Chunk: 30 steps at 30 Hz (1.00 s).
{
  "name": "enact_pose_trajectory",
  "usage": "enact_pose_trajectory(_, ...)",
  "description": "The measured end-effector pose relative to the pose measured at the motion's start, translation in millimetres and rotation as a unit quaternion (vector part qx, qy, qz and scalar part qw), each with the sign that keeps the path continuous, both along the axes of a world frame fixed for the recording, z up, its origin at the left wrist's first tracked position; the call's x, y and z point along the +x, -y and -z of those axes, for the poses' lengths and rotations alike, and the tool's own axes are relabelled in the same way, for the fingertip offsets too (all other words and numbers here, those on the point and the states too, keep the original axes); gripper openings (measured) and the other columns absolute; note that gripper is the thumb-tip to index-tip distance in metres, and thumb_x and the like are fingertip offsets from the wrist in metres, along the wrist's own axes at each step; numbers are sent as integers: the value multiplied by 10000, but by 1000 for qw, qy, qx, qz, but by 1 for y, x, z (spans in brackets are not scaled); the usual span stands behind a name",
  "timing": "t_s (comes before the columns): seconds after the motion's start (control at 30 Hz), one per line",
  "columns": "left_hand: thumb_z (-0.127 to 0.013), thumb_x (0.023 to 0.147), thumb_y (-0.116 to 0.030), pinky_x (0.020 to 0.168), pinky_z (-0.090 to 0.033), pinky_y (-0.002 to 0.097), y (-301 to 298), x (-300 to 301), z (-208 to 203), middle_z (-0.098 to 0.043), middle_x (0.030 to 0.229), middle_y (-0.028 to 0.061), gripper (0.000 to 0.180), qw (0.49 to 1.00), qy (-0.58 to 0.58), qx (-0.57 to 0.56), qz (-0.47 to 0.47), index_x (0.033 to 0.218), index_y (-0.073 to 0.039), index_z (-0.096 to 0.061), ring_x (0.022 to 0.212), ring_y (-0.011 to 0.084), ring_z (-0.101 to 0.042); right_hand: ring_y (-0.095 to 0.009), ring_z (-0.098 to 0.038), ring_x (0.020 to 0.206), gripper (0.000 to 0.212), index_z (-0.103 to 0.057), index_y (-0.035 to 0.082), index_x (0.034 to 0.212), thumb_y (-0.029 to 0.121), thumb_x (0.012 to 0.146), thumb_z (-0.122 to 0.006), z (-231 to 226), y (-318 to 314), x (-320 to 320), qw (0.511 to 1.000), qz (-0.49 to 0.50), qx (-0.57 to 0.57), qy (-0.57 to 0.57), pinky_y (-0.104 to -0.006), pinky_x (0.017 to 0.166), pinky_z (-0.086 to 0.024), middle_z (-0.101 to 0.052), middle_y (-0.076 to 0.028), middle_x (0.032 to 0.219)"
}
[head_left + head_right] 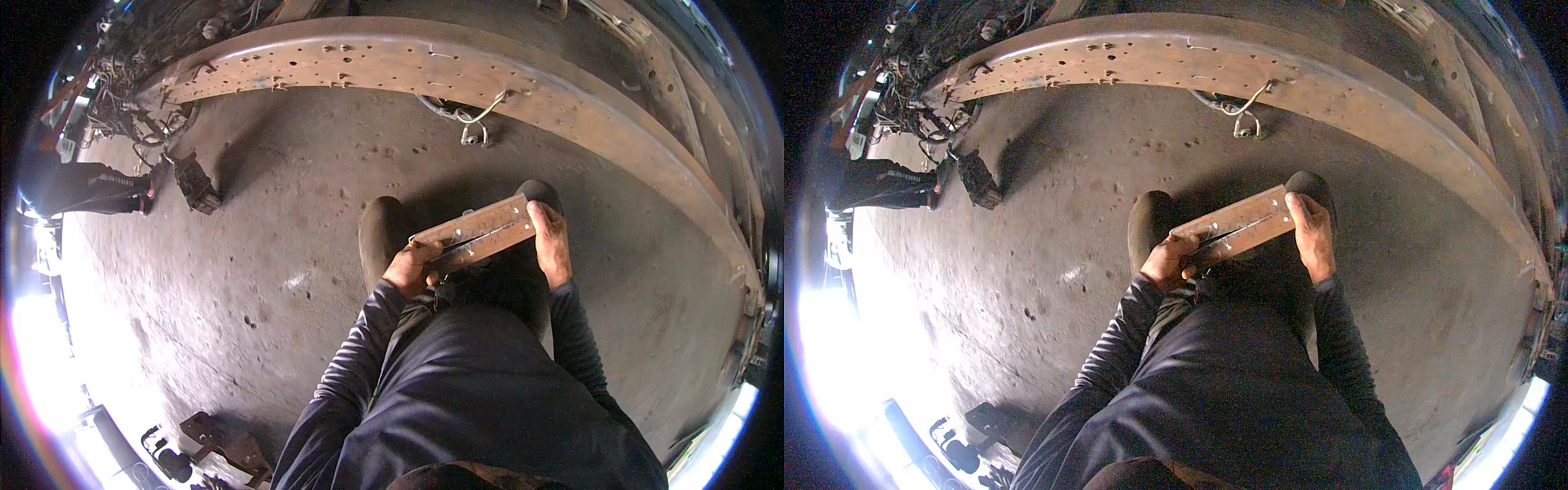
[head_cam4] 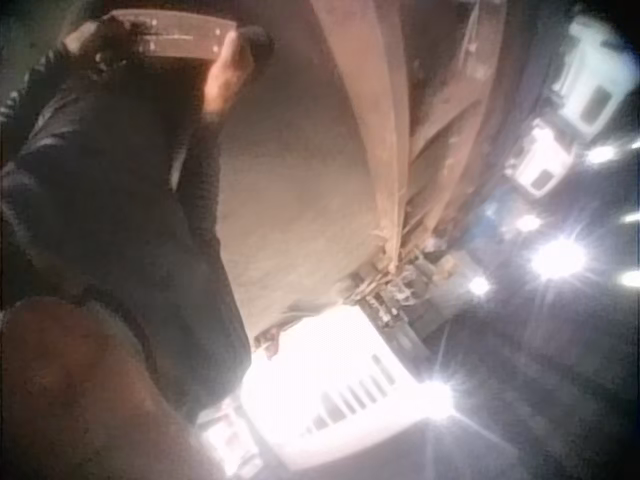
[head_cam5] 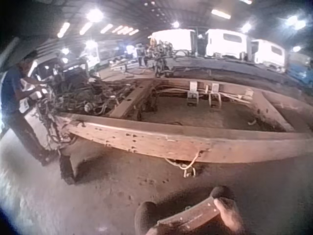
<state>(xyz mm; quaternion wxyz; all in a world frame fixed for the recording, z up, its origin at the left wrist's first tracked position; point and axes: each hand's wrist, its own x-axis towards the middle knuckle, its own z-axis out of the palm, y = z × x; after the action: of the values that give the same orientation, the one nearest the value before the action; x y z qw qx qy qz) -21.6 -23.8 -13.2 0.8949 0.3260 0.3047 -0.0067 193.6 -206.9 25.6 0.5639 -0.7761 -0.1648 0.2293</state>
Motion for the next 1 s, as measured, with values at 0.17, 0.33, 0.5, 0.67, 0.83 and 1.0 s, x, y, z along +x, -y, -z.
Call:
enact_pose_trajectory(0.17, -519, 988, -159, 405, -408, 225, -1, -2, 10, -692, 982, 111, 355, 999, 20, -28, -3, 1282, 31, -574, 539, 121, -560, -130, -528, 830, 440, -694, 0, 967, 434, 983, -622, -3, -2, -1, 1000, 5, -9, 5, -306, 786, -437, -624, -7, 847)
enact_pose_trajectory(0.33, -516, 985, -159, 396, -393, 218, 0, 3, -4, -696, 954, 105, 355, 1000, 12, -6, -8, 1280, 30, -576, 513, 105, -543, -131, -525, 826, 455, -690, 4, 954, 452, 979, -622, 6, 1, 5, 1000, 2, -19, -2, -313, 784, -437, -612, -2, 841)
enact_pose_trajectory(0.5, -509, 985, -164, 399, -399, 220, -2, 4, -32, -699, 963, 113, 360, 999, 33, 10, 8, 1278, 33, -577, 528, 108, -559, -125, -517, 808, 451, -668, 11, 905, 452, 984, -613, -2, 0, 1, 1000, 1, -22, 8, -315, 768, -435, -605, -1, 823)
enact_pose_trajectory(0.67, -496, 989, -163, 402, -400, 218, -6, -1, 1, -704, 982, 121, 363, 1000, 23, 5, 21, 1276, 45, -574, 542, 111, -573, -136, -522, 791, 441, -660, 11, 909, 438, 994, -591, -3, 0, -2, 1000, 3, -22, 4, -323, 755, -434, -608, -24, 808)
enact_pose_trajectory(0.83, -498, 985, -153, 391, -390, 216, -4, 1, -6, -704, 1003, 126, 356, 1000, 1, -1, 7, 1265, 51, -574, 576, 115, -602, -151, -534, 786, 433, -654, 7, 939, 429, 995, -582, -6, 1, 0, 999, 3, -37, 19, -330, 755, -437, -611, -53, 815)
enact_pose_trajectory(1.0, -508, 964, -141, 373, -403, 204, -2, 4, -5, -696, 1024, 131, 360, 1000, 26, -9, -2, 1263, 49, -569, 590, 127, -619, -143, -542, 840, 476, -666, 5, 954, 468, 1005, -569, 0, 6, 3, 1000, -18, -1, 2, -337, 797, -447, -646, -29, 881)
